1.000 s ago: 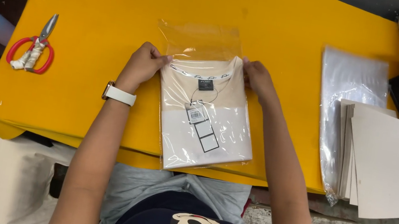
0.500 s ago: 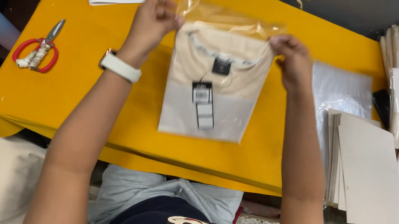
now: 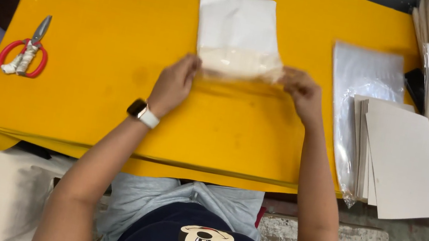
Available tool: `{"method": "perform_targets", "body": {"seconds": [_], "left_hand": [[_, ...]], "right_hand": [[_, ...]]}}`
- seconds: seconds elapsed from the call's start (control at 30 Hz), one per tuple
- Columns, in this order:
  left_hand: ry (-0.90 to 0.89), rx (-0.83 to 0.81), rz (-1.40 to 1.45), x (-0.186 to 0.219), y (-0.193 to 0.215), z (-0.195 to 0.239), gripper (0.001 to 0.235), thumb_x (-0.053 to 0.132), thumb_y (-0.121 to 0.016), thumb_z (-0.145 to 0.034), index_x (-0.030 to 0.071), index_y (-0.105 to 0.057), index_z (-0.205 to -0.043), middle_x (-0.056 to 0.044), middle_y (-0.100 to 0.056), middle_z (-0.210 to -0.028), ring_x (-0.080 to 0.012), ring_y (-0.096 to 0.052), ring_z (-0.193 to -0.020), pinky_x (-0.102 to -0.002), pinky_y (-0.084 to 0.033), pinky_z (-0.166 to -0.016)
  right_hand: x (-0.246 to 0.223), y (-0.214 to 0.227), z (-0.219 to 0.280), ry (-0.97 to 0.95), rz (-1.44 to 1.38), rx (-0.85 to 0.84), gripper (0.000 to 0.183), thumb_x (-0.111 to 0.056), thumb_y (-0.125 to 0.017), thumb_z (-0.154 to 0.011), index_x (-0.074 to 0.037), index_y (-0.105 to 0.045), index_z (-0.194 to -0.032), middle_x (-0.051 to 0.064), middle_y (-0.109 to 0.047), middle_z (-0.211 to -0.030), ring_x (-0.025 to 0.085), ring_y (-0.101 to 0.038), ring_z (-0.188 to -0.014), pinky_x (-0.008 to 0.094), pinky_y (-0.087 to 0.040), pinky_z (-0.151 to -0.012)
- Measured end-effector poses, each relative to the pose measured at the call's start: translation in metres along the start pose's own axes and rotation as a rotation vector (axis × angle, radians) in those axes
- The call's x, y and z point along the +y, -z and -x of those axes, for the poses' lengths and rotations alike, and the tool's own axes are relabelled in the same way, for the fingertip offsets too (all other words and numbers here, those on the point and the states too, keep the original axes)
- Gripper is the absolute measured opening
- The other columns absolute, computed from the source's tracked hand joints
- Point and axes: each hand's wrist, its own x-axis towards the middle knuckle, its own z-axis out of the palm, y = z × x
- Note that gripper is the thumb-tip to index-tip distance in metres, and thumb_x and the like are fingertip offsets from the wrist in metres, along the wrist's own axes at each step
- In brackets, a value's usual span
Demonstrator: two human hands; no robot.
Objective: Folding a t-shirt using a cardboard template and placing it into a plastic bag.
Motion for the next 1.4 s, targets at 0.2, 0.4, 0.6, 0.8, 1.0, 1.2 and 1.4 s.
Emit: {"method": "perform_targets", "body": {"seconds": [0.2, 0.4, 0.6, 0.8, 1.0, 1.2, 1.4], "left_hand": [[-0.108, -0.112, -0.286, -0.009, -0.014, 0.009, 0.036, -0.003, -0.055, -0.090, 0.012, -0.066, -0.121, -0.009, -0.067, -0.115, -0.0323, -0.066, -0.113, -0.043, -0.054, -0.091], [-0.428, -0.350, -0.507, 0.016, -0.072, -0.031, 0.039, 0.023, -0.069, -0.088, 0.010, -0.064, -0.124, -0.009, -0.060, -0.122, -0.0282, -0.056, -0.119, -0.044, -0.047, -0.093], [-0.525, -0.435, -0.735, -0.015, -0.135, -0.019, 0.021, 0.020, -0.067, -0.095, 0.010, -0.064, -0.113, -0.006, -0.057, -0.103, -0.0253, -0.058, -0.102, -0.040, -0.046, -0.083], [-0.569, -0.336, -0.607, 0.006, -0.122, -0.029, 0.013, 0.009, -0.053, -0.100, 0.007, -0.061, -0.110, -0.005, -0.054, -0.099, -0.0235, -0.058, -0.097, -0.038, -0.048, -0.078], [-0.573, -0.270, -0.520, 0.023, -0.116, -0.036, 0.017, 0.009, -0.052, -0.096, 0.007, -0.058, -0.112, -0.005, -0.053, -0.100, -0.0245, -0.054, -0.098, -0.039, -0.045, -0.078], [-0.659, -0.117, -0.558, 0.035, -0.113, -0.033, 0.015, 0.011, -0.047, -0.100, 0.008, -0.059, -0.107, -0.004, -0.049, -0.094, -0.0251, -0.052, -0.092, -0.039, -0.042, -0.072], [-0.699, 0.012, -0.577, 0.039, -0.119, -0.034, 0.016, 0.013, -0.044, -0.102, 0.009, -0.059, -0.100, -0.003, -0.047, -0.090, -0.0247, -0.052, -0.089, -0.039, -0.041, -0.069]], "right_hand": [[-0.044, 0.009, 0.048, -0.090, 0.209, 0.060, 0.037, 0.019, -0.051, -0.088, -0.004, -0.077, -0.102, 0.018, -0.070, -0.122, 0.038, -0.065, -0.118, 0.048, -0.049, -0.106], [-0.094, -0.051, 0.062, -0.020, 0.483, -0.270, 0.032, 0.003, -0.056, -0.084, -0.007, -0.078, -0.106, 0.014, -0.074, -0.112, 0.036, -0.070, -0.107, 0.047, -0.053, -0.093], [-0.086, -0.066, 0.099, -0.077, 0.777, -0.349, 0.032, -0.008, -0.055, -0.093, -0.011, -0.073, -0.119, 0.008, -0.071, -0.125, 0.028, -0.065, -0.122, 0.042, -0.053, -0.094], [-0.085, -0.075, 0.100, -0.065, 0.801, -0.257, 0.025, -0.018, -0.054, -0.101, -0.016, -0.073, -0.117, 0.003, -0.070, -0.125, 0.023, -0.062, -0.127, 0.040, -0.048, -0.100], [-0.035, -0.098, 0.083, -0.144, 0.930, -0.362, 0.037, -0.029, -0.045, -0.104, -0.013, -0.064, -0.132, 0.010, -0.062, -0.137, 0.027, -0.054, -0.135, 0.047, -0.039, -0.112], [-0.025, -0.101, 0.063, -0.155, 1.121, -0.394, 0.041, -0.037, -0.042, -0.102, -0.013, -0.063, -0.127, 0.009, -0.064, -0.128, 0.026, -0.054, -0.131, 0.051, -0.030, -0.117], [-0.037, -0.102, 0.051, -0.133, 1.228, -0.380, 0.047, -0.039, -0.039, -0.095, -0.014, -0.065, -0.124, 0.010, -0.061, -0.130, 0.029, -0.047, -0.133, 0.053, -0.032, -0.110]]}}
